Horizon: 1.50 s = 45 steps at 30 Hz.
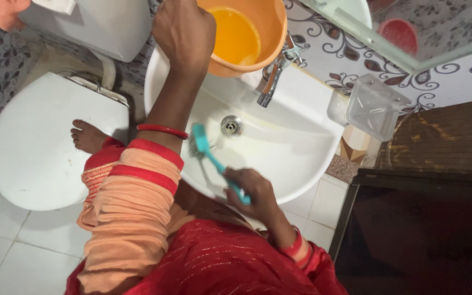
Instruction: The person pours water from an orange bowl into a white bathroom sink and scrubs the basin with a blue brush. They repeatedly pour water and scrub the sink surface and drain area.
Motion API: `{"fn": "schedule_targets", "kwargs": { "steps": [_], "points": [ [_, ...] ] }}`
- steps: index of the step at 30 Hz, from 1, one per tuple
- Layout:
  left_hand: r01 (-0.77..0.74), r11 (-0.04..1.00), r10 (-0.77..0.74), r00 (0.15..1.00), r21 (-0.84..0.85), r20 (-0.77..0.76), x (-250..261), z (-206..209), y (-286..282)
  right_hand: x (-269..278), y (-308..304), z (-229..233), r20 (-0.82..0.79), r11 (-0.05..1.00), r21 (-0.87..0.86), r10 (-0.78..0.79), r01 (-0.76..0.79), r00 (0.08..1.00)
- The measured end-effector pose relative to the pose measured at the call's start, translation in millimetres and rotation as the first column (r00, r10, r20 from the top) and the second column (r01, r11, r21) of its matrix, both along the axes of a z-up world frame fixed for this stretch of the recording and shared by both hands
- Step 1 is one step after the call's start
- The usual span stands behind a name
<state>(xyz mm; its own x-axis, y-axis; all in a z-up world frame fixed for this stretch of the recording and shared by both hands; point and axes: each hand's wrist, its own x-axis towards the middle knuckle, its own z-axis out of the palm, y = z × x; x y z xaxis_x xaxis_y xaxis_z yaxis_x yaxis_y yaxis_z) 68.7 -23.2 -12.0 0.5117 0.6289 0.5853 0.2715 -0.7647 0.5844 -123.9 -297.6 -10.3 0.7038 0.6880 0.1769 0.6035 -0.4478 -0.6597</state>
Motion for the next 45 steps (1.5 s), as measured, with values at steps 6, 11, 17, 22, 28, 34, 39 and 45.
{"fn": "schedule_targets", "kwargs": {
  "steps": [6,11,17,22,28,34,39,45],
  "points": [
    [0.009,1.000,-0.010,0.999,-0.011,-0.039,-4.9,15.5,-0.6,23.3,-3.7,-33.2,0.092,0.995,-0.090,-0.038,0.046,0.995],
    [0.016,1.000,-0.016,0.996,-0.004,-0.091,-7.5,17.4,-1.3,28.0,-44.3,-25.5,-0.186,0.946,-0.325,-0.046,-0.017,0.982],
    [0.015,1.000,-0.020,0.986,-0.027,-0.165,-8.7,21.6,1.4,50.0,-87.2,-10.0,-0.475,0.939,-0.312,-0.021,-0.146,0.880],
    [0.044,0.999,-0.048,0.990,-0.029,-0.130,-11.5,24.0,1.3,46.7,-96.6,-20.3,-0.083,0.864,-0.482,-0.213,0.148,0.973],
    [0.066,0.996,-0.070,0.993,-0.052,-0.093,-15.1,23.6,1.3,36.7,-128.7,19.5,0.154,0.524,-0.772,-0.398,0.361,0.904],
    [0.077,0.995,-0.082,0.994,-0.062,-0.078,-16.7,27.9,-1.2,67.2,-43.1,-47.0,0.067,0.753,-0.609,-0.264,0.250,0.962],
    [0.087,0.994,-0.093,0.992,-0.070,-0.080,-20.0,30.8,-1.1,68.7,-21.5,-75.8,0.043,0.817,-0.561,-0.130,0.132,0.991],
    [0.036,0.989,-0.060,0.984,-0.143,-0.167,-14.1,32.4,1.9,58.5,-84.5,-27.1,0.017,0.475,-0.851,-0.403,0.225,0.915]
  ]
}}
